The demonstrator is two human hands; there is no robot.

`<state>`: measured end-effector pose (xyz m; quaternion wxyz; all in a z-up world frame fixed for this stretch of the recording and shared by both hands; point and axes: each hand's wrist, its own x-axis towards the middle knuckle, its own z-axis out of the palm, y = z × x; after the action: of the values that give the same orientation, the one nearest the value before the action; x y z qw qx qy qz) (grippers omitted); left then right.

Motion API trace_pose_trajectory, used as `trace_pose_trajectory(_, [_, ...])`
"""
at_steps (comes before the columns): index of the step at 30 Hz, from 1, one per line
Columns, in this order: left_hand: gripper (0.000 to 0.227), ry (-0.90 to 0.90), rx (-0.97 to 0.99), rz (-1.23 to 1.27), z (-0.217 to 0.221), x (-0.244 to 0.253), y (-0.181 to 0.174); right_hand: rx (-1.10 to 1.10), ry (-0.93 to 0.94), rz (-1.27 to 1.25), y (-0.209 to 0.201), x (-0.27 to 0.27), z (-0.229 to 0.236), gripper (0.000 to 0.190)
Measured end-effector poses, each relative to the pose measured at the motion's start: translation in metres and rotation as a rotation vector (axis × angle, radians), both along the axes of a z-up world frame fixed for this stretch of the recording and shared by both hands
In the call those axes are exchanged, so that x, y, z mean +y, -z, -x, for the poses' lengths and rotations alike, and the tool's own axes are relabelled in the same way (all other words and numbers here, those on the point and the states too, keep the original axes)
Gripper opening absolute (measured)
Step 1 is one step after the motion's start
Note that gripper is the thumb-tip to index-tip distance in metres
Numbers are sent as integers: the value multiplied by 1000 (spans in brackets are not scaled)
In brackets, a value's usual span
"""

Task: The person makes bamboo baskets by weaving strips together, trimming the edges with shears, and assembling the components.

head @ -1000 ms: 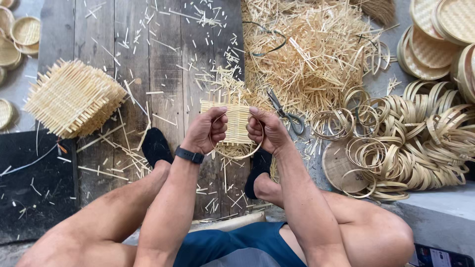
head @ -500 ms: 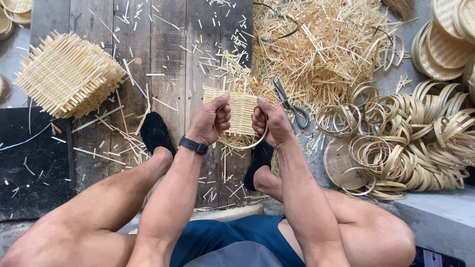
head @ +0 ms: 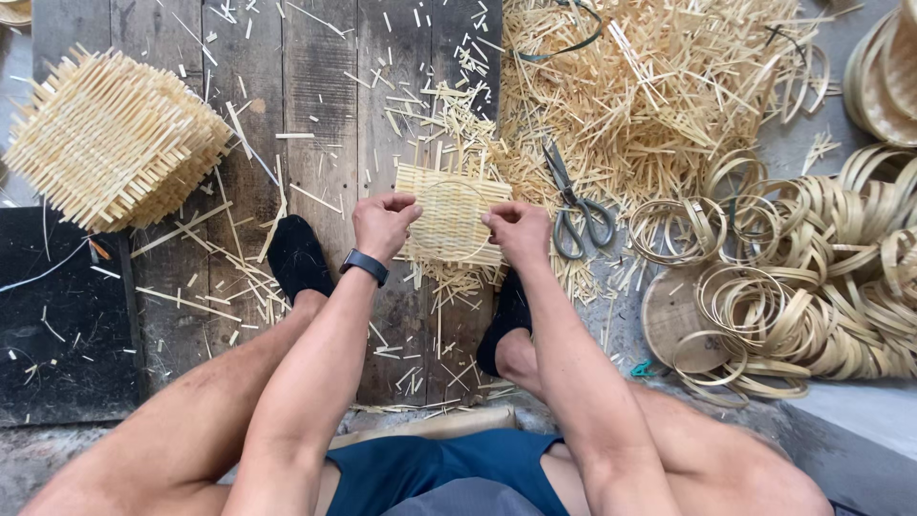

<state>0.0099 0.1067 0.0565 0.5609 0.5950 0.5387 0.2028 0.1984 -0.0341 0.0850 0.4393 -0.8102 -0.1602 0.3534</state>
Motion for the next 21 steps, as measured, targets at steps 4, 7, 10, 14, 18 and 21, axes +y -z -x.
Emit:
trace_pose_trajectory(4, [25,97,201,-178,-2,12,31,-129,-4,166,40,15,13,20])
trace_pose_trajectory(7, [21,105,256,-198,-1,12,40,-258,-8,143,50,11,16,20])
trace_pose_trajectory(10, [20,72,265,-170,-1,10,45,-180,5,135,52,7,14,19])
trace_pose_trajectory(14, [21,13,253,-116,3,5,51,-281,-38,149,56,15,9,20])
trace_pose_trajectory(18, [23,-45,280,-95,3,3,54,-298,-78,153,53,19,2,19])
trace_pose_trajectory(21, [18,-67,332,-21,0,3,53,-228,-97,144,49,18,-1,20])
